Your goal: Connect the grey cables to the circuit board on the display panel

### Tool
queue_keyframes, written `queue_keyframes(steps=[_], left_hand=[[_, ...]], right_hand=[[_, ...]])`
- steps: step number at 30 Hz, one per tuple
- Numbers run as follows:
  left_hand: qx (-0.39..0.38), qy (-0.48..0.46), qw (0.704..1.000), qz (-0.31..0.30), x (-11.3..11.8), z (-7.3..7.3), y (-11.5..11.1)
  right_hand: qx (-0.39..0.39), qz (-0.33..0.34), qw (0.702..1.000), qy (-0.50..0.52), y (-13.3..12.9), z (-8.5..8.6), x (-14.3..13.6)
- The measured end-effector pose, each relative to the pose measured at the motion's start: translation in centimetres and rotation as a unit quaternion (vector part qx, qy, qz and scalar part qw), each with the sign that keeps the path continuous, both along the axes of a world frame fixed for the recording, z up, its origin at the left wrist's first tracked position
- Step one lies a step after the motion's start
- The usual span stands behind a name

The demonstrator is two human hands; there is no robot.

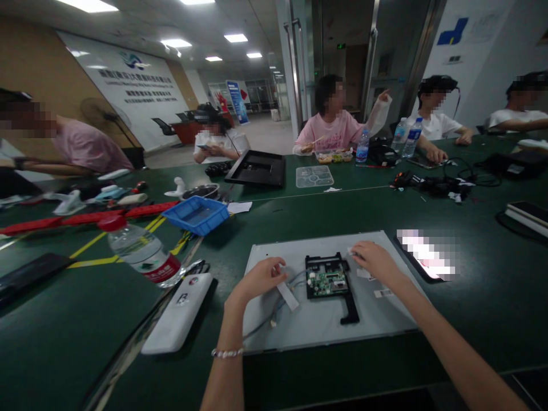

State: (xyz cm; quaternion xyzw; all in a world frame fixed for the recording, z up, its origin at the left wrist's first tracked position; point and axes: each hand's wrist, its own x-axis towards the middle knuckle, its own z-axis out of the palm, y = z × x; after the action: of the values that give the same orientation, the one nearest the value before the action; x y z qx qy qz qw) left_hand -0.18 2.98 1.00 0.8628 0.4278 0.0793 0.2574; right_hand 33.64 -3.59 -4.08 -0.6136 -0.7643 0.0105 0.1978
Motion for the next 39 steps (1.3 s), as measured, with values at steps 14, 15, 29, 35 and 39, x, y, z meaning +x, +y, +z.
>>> queue_keyframes(steps=[14,15,29,35,39], left_hand=[[-0.046,-0.013,0.998,-0.037,0.5,0.5,-0.2],[-0.046,-0.016,0.998,-0.035,0.5,0.4,-0.2],[-0.045,-0.027,0.998,-0.031,0.7,0.0,-0.1],[-0.052,-0.026,0.998,-0.028,0.8,0.2,-0.2],[-0.061,-0.026,0.997,-0.025,0.9,0.3,-0.3]], right_hand=[[0.043,-0.029,0.999,-0.006,-0.1,-1.1,-0.5],[0.045,-0.03,0.999,-0.002,-0.1,-1.2,-0.5],[0.034,-0.042,0.998,0.023,-0.1,-1.4,-0.5],[0.035,-0.045,0.998,0.033,-0.2,-1.5,-0.5],[0.034,-0.045,0.998,0.033,-0.2,-1.6,-0.5]])
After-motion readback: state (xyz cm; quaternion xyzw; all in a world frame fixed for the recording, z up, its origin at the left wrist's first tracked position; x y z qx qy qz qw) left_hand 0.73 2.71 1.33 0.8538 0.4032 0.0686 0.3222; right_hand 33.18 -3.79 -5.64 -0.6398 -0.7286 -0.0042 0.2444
